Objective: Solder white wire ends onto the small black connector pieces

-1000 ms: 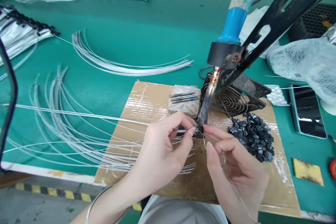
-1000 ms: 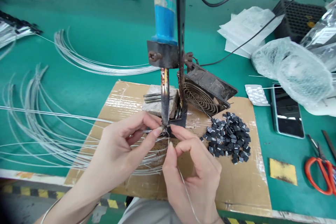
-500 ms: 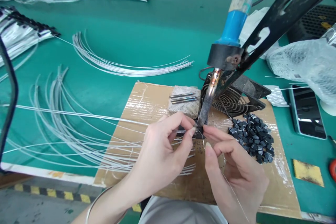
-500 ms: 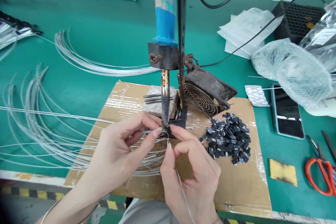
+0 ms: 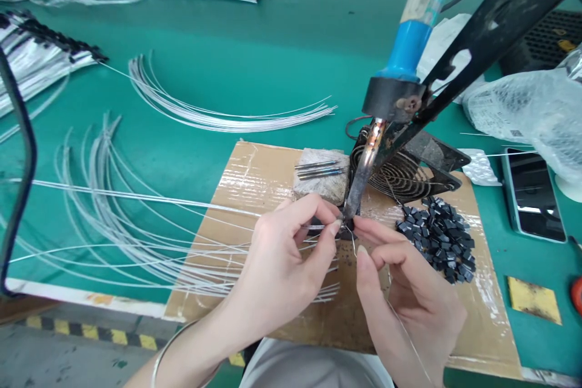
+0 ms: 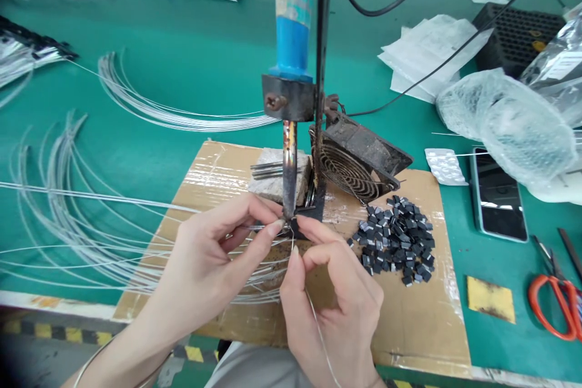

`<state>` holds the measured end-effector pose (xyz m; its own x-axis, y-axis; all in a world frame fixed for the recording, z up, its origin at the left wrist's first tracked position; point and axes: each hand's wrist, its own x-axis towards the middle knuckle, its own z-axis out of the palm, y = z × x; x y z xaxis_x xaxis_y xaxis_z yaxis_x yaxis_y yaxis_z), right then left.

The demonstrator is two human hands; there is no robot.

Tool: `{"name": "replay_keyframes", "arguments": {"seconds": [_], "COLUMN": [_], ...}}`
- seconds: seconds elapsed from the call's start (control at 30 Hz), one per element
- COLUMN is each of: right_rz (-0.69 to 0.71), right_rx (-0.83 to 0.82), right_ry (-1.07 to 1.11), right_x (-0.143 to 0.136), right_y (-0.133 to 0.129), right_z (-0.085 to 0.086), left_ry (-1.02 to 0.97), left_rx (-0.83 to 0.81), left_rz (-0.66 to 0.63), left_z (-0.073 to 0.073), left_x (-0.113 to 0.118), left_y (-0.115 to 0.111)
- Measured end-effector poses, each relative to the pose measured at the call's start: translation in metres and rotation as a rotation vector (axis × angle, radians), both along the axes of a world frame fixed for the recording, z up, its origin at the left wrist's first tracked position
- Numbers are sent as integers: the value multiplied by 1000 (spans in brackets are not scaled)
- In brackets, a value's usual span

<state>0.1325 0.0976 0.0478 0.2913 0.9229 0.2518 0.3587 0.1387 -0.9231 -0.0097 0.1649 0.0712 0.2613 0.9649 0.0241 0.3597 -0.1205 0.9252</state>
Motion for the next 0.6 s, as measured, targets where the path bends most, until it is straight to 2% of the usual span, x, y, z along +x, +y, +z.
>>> {"name": "replay_keyframes", "arguments": {"seconds": [0.6], "right_rz": [-35], "right_rx": [13], "right_ry": [22], "right_x": [-2], "right_y": [0], "right_z": [0], "left_ry": [7], "left_rx": [17], "left_rz": [-7], "left_z": [-1], "left_x": [-1], "left_y": [1]}}
